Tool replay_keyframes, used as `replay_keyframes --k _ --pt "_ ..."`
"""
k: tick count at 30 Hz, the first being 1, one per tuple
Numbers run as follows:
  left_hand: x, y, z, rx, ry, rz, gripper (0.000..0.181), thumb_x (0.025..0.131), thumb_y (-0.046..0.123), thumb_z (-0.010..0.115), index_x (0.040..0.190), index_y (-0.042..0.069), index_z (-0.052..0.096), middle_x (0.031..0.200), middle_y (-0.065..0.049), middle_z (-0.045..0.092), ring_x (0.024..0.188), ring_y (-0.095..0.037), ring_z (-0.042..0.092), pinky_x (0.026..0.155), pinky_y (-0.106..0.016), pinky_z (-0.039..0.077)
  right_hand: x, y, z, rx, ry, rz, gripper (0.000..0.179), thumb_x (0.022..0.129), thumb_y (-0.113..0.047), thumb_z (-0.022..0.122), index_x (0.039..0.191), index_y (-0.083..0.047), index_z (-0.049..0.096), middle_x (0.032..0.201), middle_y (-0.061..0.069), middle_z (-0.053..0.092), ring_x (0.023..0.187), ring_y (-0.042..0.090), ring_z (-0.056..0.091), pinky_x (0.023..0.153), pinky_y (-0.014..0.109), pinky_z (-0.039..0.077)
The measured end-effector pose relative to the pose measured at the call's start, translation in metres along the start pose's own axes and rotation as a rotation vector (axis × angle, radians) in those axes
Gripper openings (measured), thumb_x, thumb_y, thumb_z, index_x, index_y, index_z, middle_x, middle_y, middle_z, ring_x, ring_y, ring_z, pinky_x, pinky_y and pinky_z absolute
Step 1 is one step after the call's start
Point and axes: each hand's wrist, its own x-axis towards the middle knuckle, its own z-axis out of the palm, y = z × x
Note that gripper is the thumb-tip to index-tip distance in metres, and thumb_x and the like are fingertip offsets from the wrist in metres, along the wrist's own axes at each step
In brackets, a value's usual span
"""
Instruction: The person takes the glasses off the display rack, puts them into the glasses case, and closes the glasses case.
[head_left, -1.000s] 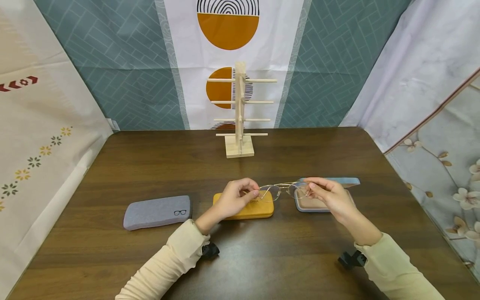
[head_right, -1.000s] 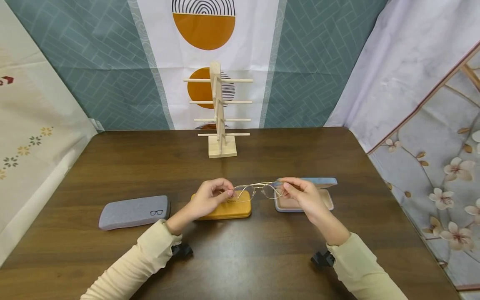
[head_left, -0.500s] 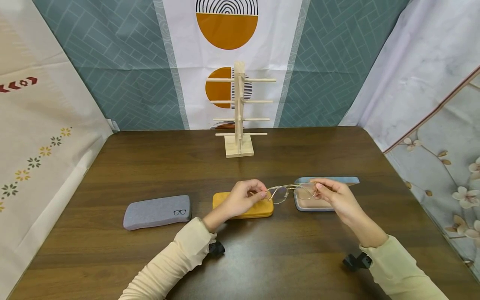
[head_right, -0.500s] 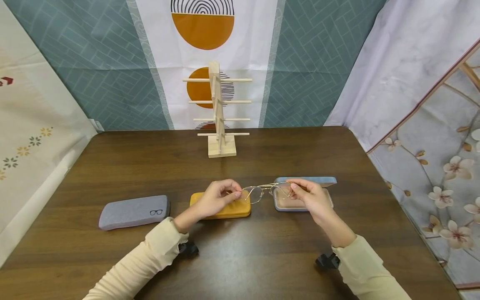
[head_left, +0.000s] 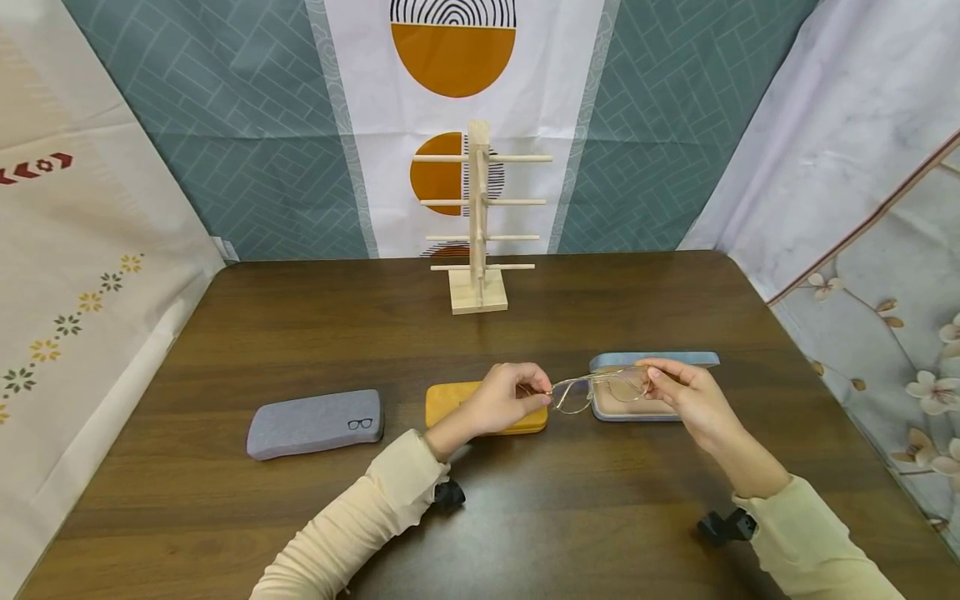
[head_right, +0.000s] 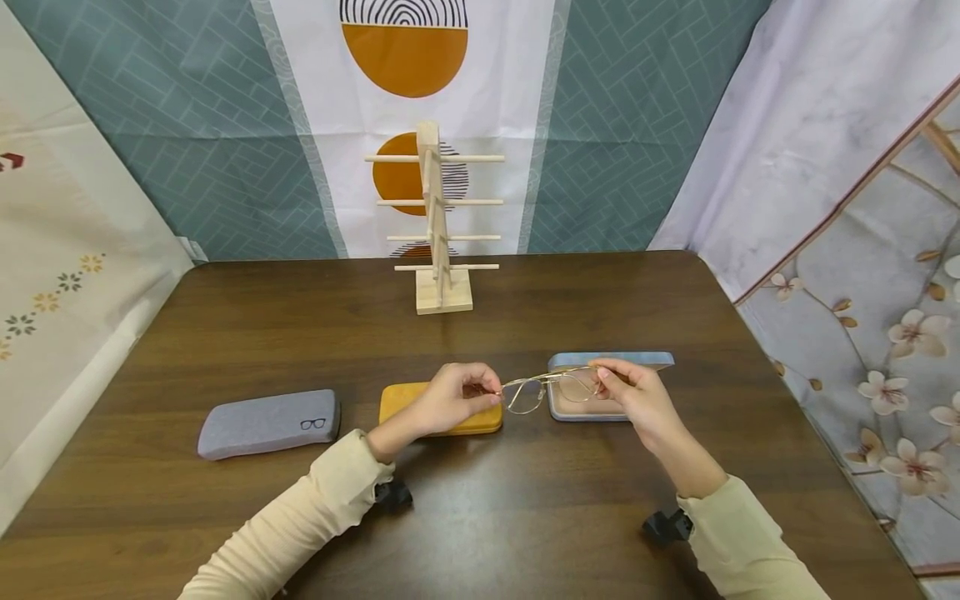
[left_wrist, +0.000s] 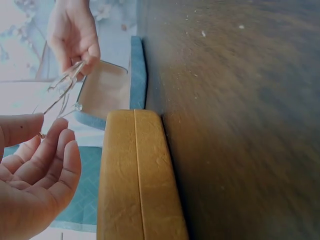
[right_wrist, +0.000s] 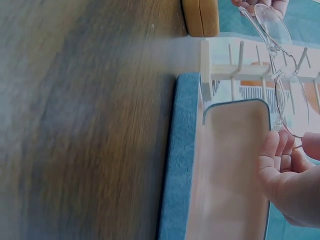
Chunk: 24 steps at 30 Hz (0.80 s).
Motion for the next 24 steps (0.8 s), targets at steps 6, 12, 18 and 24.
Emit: replay_keyframes --k 6,12,18,24 --pt "0.007 0.001 0.004 0.041 -0.026 0.009 0.004 0.083 0.001 0.063 0.083 -0.002 0.061 0.077 -0.005 0.064 0.071 -0.006 0.056 0.064 -0.017 0.048 -0.004 0.001 -0.006 0.046 0.002 -0.01 0.017 0.093 -0.004 0.051 0.102 -0.008 0.064 0.087 0.001 0.061 0.075 0.009 0.057 0.068 0.02 0.051" --pt "0.016 0.0 0.01 0.098 -0.013 0.033 0.004 0.083 0.002 0.063 0.081 0.0 0.06 0.075 -0.003 0.062 0.07 -0.008 0.055 0.064 -0.017 0.047 -0.007 0.002 -0.013 0.041 0.022 0.01 0.017 0.093 -0.005 0.051 0.101 -0.009 0.065 0.086 0.0 0.06 0.075 0.009 0.057 0.067 0.019 0.05" --pt "0.023 -0.002 0.014 0.101 0.007 0.029 0.005 0.083 0.0 0.063 0.079 0.003 0.061 0.073 -0.002 0.062 0.068 -0.006 0.053 0.063 -0.017 0.046 -0.01 0.002 -0.018 0.015 0.038 0.03 0.016 0.093 -0.007 0.051 0.102 -0.006 0.064 0.086 0.001 0.059 0.076 0.01 0.057 0.068 0.019 0.05" --pt "0.028 -0.004 0.017 0.076 -0.005 0.013 0.003 0.083 0.0 0.063 0.081 0.0 0.06 0.073 -0.004 0.062 0.066 -0.004 0.052 0.061 -0.014 0.044 -0.011 0.003 -0.022 0.026 0.052 0.04 0.016 0.092 -0.006 0.051 0.1 -0.009 0.065 0.086 0.001 0.06 0.075 0.009 0.057 0.067 0.019 0.05"
